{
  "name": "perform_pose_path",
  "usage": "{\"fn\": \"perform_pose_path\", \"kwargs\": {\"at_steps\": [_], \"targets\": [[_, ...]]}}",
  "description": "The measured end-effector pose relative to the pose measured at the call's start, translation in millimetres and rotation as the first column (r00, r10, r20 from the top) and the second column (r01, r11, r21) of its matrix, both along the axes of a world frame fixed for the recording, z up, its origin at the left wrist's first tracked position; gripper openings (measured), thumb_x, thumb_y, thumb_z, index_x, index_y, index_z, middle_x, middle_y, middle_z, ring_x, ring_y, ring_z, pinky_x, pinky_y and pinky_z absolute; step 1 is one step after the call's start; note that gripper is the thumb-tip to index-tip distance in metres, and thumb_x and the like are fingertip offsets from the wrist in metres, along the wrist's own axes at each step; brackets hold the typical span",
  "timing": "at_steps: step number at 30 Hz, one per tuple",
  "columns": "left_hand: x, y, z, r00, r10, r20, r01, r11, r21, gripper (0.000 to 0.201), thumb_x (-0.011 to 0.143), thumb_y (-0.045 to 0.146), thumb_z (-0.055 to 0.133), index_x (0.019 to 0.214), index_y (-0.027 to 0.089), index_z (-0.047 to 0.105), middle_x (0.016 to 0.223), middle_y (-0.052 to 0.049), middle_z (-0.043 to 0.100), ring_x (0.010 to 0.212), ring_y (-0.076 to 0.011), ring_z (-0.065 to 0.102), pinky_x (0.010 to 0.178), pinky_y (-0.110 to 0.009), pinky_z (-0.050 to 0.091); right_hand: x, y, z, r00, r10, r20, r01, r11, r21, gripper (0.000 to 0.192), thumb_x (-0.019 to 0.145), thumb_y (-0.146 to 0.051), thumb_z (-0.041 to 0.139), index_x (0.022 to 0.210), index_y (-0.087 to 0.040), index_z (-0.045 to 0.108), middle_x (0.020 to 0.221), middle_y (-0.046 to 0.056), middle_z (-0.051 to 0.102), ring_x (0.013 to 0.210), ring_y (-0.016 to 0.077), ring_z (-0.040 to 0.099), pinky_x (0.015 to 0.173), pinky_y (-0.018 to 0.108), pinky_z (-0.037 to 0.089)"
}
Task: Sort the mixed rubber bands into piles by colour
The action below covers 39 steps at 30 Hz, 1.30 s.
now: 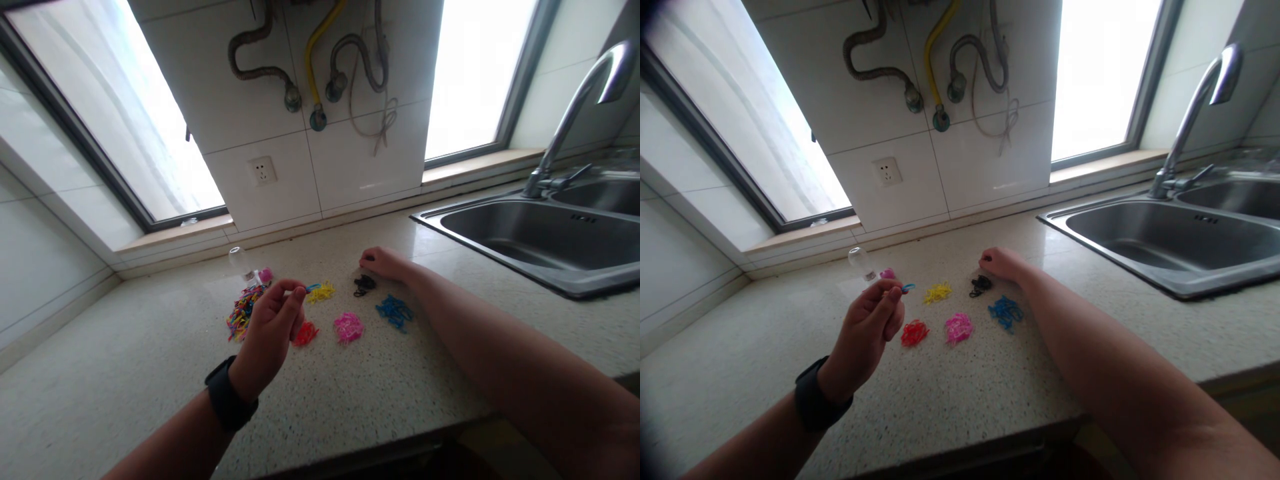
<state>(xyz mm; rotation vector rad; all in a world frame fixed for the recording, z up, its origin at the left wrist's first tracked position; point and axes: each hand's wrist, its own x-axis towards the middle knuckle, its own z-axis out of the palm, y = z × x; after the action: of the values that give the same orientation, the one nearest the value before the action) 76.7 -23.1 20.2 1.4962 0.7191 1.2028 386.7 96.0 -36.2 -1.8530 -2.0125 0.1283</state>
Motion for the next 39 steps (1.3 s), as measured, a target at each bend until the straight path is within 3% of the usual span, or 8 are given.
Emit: {"fn": "perform_pose_path", "kwargs": {"at_steps": [16, 29, 32, 36, 39], "targets": [[1.0, -2.5, -0.8, 1.000, -0.002, -0.019, 0.002, 1.000, 0.000, 0.028, 0.091, 0.044, 0.063, 0.092, 0.018, 0.057, 0.049, 0.010, 0.037, 0.042, -0.0044, 0.030, 0.042, -0.017, 0.024, -2.3, 3.8, -5.2, 0.996, -0.056, 0.062, 0.056, 0.998, 0.005, 0.031, 0.087, -0.043, 0.052, 0.098, -0.025, 0.074, 0.093, 0.007, 0.074, 0.081, 0.0214, 0.065, 0.063, 0.027, 0.039], [23.2, -16.1, -6.3, 0.968, 0.021, -0.250, -0.012, 0.999, 0.040, 0.030, 0.091, 0.047, 0.060, 0.092, 0.018, 0.057, 0.053, 0.009, 0.039, 0.045, -0.0051, 0.033, 0.043, -0.016, 0.026, -9.2, 0.1, 2.0, 0.995, -0.089, 0.038, 0.091, 0.994, -0.065, 0.033, 0.088, -0.043, 0.049, 0.105, -0.027, 0.073, 0.106, 0.008, 0.073, 0.094, 0.0257, 0.067, 0.074, 0.032, 0.046], [37.9, -18.5, -5.3, 0.922, -0.012, -0.388, 0.032, 0.998, 0.045, 0.029, 0.093, 0.047, 0.057, 0.095, 0.017, 0.059, 0.058, 0.007, 0.043, 0.048, -0.0059, 0.036, 0.044, -0.017, 0.028, -10.1, -1.1, 3.1, 0.995, -0.089, 0.039, 0.091, 0.994, -0.065, 0.034, 0.088, -0.043, 0.049, 0.106, -0.027, 0.073, 0.108, 0.009, 0.073, 0.096, 0.0261, 0.067, 0.076, 0.032, 0.047], [62.7, -14.5, -2.8, 0.763, -0.148, -0.630, 0.198, 0.980, 0.010, 0.032, 0.093, 0.045, 0.056, 0.093, 0.015, 0.065, 0.064, 0.002, 0.055, 0.055, -0.0088, 0.046, 0.051, -0.020, 0.035, -11.2, -3.6, 4.9, 0.996, -0.085, 0.036, 0.088, 0.993, -0.073, 0.035, 0.089, -0.043, 0.048, 0.107, -0.027, 0.073, 0.107, 0.009, 0.074, 0.097, 0.0259, 0.067, 0.077, 0.032, 0.047], [81.4, -6.9, -2.2, 0.662, -0.096, -0.743, 0.242, 0.966, 0.091, 0.033, 0.093, 0.044, 0.054, 0.094, 0.016, 0.069, 0.063, 0.000, 0.059, 0.055, -0.0112, 0.050, 0.052, -0.023, 0.035, -11.5, -5.2, 6.0, 0.996, -0.083, 0.036, 0.086, 0.993, -0.076, 0.035, 0.089, -0.042, 0.047, 0.107, -0.027, 0.073, 0.107, 0.008, 0.074, 0.097, 0.0256, 0.067, 0.077, 0.032, 0.047]]}}
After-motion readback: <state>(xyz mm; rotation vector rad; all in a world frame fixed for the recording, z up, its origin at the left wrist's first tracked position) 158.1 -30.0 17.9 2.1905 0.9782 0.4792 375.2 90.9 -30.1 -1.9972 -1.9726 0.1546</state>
